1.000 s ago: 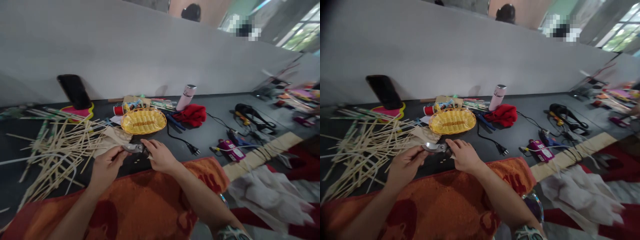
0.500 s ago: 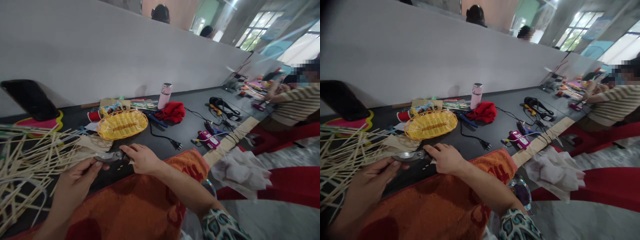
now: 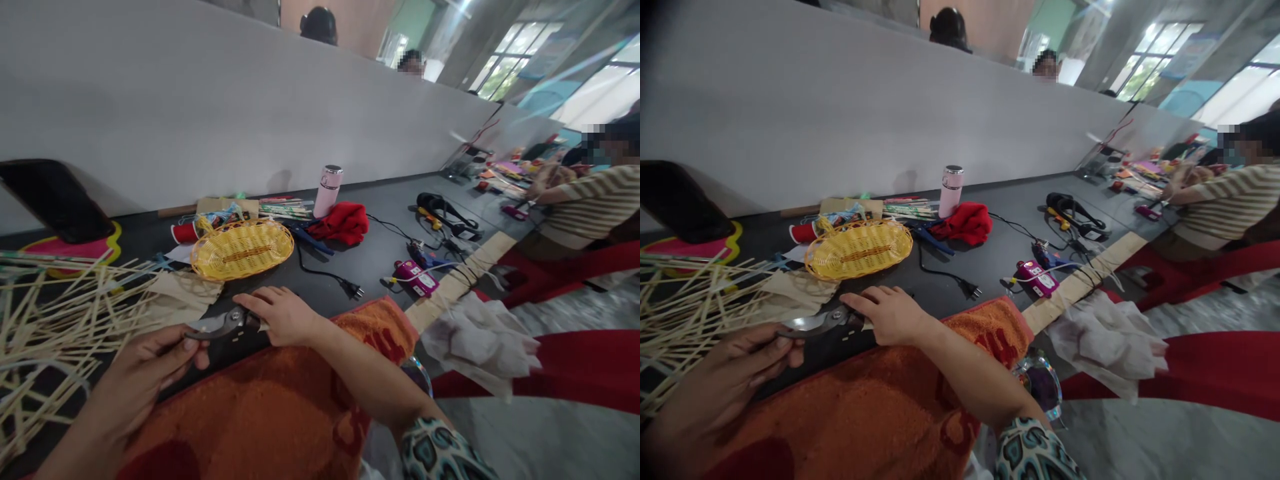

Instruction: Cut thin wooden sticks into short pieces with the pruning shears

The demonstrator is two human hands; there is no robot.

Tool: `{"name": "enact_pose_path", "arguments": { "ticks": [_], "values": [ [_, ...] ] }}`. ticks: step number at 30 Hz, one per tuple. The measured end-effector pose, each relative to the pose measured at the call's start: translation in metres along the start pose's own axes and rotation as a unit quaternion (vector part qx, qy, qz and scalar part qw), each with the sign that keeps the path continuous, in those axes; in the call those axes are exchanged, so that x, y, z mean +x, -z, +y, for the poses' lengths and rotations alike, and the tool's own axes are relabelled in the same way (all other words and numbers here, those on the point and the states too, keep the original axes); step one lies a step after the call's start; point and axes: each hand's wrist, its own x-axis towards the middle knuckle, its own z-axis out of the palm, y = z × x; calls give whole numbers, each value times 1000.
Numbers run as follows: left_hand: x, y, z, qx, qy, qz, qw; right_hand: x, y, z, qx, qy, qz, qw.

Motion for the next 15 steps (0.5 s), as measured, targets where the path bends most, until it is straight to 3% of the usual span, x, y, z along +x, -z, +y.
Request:
{"name": "enact_pose_path", "arguments": {
  "ticks": [2, 6, 15],
  "values": [
    [1, 2, -1, -83, 56, -42, 994, 0, -1, -1, 1, 0, -3, 1000],
    [4, 1, -1, -137, 79, -17, 987, 0, -1, -2, 4, -8, -9, 1000],
    [13, 2, -17, -81, 7, -42, 996, -1, 3, 0, 26, -13, 0, 1000]
  ]
}}
